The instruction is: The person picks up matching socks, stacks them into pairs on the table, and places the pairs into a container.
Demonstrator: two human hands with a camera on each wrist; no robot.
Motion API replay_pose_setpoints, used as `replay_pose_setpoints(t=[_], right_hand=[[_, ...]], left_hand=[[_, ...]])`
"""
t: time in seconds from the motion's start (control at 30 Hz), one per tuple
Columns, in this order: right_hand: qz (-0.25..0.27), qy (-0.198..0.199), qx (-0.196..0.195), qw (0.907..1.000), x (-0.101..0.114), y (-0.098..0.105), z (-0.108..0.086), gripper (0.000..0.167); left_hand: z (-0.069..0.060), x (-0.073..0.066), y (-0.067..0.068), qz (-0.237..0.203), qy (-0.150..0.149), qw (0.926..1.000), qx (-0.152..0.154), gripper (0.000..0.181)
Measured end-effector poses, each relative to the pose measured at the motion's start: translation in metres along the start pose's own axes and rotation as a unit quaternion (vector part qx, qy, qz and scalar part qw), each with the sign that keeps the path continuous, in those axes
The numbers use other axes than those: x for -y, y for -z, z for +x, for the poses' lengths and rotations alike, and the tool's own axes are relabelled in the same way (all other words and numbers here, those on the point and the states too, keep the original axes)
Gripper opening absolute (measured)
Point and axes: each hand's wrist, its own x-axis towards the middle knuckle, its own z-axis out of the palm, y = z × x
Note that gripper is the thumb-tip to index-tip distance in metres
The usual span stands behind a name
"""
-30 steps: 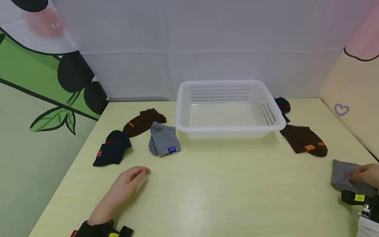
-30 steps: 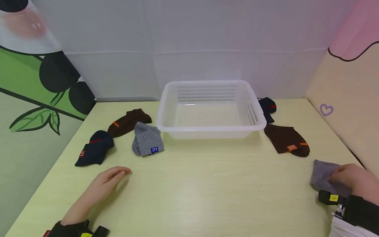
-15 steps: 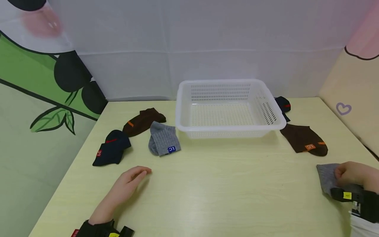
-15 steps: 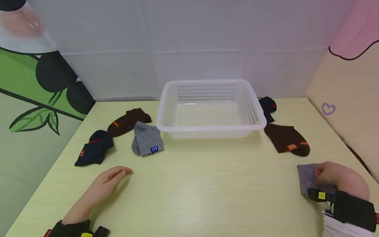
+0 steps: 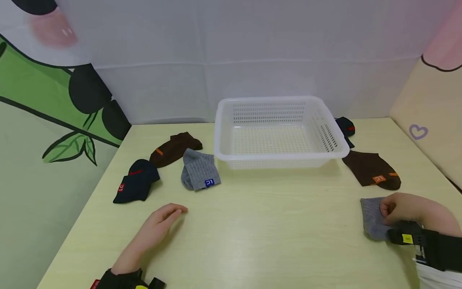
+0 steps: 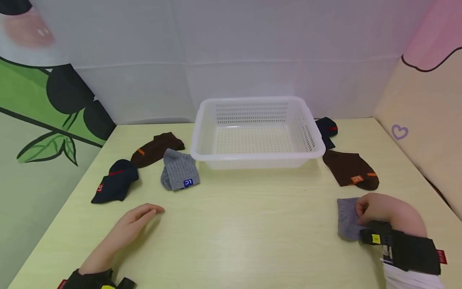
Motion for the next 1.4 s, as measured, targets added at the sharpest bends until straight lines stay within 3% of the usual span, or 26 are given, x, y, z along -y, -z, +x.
replay_pose_setpoints(t=[0.17,0.43,0.7,0.9,1.13,1.4], right_hand=[[-0.005,0.052,0.001,0.9987,0.016,-0.007,0.011,0.017],[-0.028,0.073,-0.037,0.9962,0.049,-0.023,0.032,0.017],[-0.038,0.103,-0.098,0.9891,0.069,-0.036,0.048,0.016],[-0.032,0.108,-0.118,0.9866,0.081,-0.040,0.058,0.015],[0.006,0.142,-0.132,0.9809,0.102,-0.051,0.071,0.015],[0.007,0.185,-0.154,0.9707,0.119,-0.068,0.089,0.011]], left_hand=[[0.003,-0.002,-0.007,-0.013,-0.009,0.9999,-0.004,0.023],[0.010,-0.006,-0.017,-0.021,-0.016,0.9996,-0.007,0.020],[0.018,-0.010,-0.028,0.007,-0.033,0.9980,-0.053,0.017],[0.029,-0.015,-0.040,0.020,-0.051,0.9946,-0.088,0.015],[0.041,-0.021,-0.056,0.022,-0.061,0.9924,-0.105,0.014],[0.053,-0.035,-0.078,0.034,-0.099,0.9880,-0.113,0.015]])
